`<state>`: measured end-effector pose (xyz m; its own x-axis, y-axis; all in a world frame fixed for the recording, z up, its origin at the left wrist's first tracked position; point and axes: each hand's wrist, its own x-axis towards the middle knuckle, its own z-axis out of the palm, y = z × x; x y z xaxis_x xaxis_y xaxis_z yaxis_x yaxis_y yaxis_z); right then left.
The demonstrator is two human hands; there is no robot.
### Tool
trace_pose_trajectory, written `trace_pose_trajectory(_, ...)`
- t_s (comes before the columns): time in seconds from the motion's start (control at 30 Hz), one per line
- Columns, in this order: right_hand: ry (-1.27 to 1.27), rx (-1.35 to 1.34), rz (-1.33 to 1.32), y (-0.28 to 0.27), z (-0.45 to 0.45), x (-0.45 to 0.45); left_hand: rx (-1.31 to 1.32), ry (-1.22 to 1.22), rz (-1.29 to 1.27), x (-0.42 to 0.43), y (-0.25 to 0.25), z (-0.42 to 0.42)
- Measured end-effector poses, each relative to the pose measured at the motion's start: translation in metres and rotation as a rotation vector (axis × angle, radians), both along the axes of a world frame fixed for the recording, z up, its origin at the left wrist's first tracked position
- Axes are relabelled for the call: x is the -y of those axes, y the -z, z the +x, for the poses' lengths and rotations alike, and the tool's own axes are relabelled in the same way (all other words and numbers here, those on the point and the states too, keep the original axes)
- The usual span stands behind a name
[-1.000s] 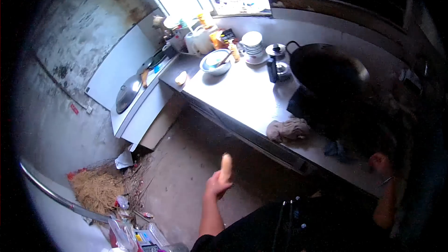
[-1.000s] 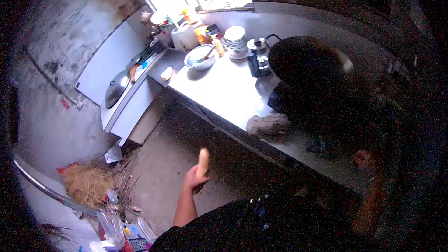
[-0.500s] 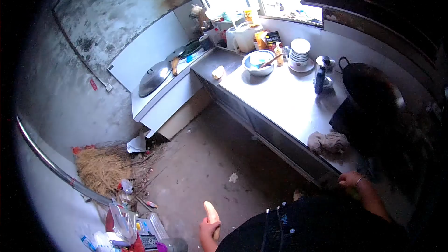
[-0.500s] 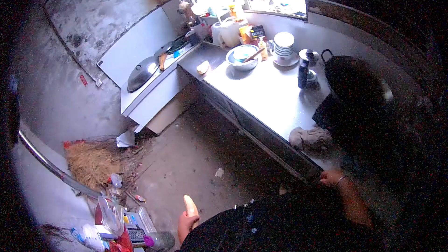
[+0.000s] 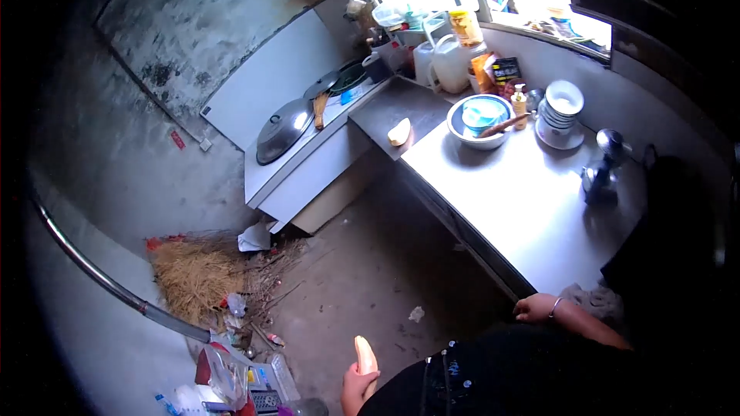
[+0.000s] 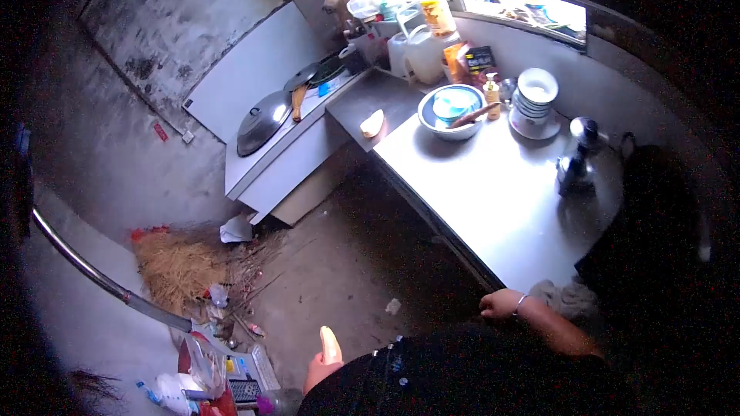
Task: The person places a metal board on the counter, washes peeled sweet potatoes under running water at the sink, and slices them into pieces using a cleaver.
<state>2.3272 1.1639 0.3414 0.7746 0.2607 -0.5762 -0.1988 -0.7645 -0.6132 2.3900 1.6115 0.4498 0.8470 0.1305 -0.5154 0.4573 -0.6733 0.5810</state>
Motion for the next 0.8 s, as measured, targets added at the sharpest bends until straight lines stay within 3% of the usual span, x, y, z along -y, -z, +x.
trace_pose_trajectory(0.1,-0.015,-0.022,-0.065,-0.017,0.052,0.004,-0.003,0.006,-0.079,-0.015,0.036,0.035)
trace_pose_trajectory(0.2,-0.069,0.010,-0.145,-0.031,0.098,0.010,-0.011,-0.009,-0.087,-0.011,0.040,0.047)
trace_pose_trajectory(0.27,0.021,0.015,-0.129,-0.049,0.123,0.007,-0.035,-0.047,-0.097,-0.021,0.047,0.054)
trace_pose_trajectory(0.5,-0.074,-0.012,-0.185,-0.007,0.206,0.002,-0.107,-0.180,-0.013,-0.053,0.061,0.119)
trace_pose_trajectory(0.53,-0.067,-0.013,-0.193,-0.007,0.220,-0.001,-0.108,-0.172,-0.021,-0.037,0.041,0.134)
trace_pose_trajectory(0.6,-0.053,-0.035,-0.212,-0.011,0.246,-0.011,-0.176,-0.241,0.216,0.007,-0.018,0.172)
trace_pose_trajectory(0.7,0.014,-0.054,-0.236,-0.022,0.289,-0.026,-0.129,-0.110,0.017,-0.083,0.076,0.234)
trace_pose_trajectory(0.8,-0.024,-0.026,-0.329,-0.054,0.338,-0.051,-0.110,-0.083,-0.028,-0.066,0.039,0.299)
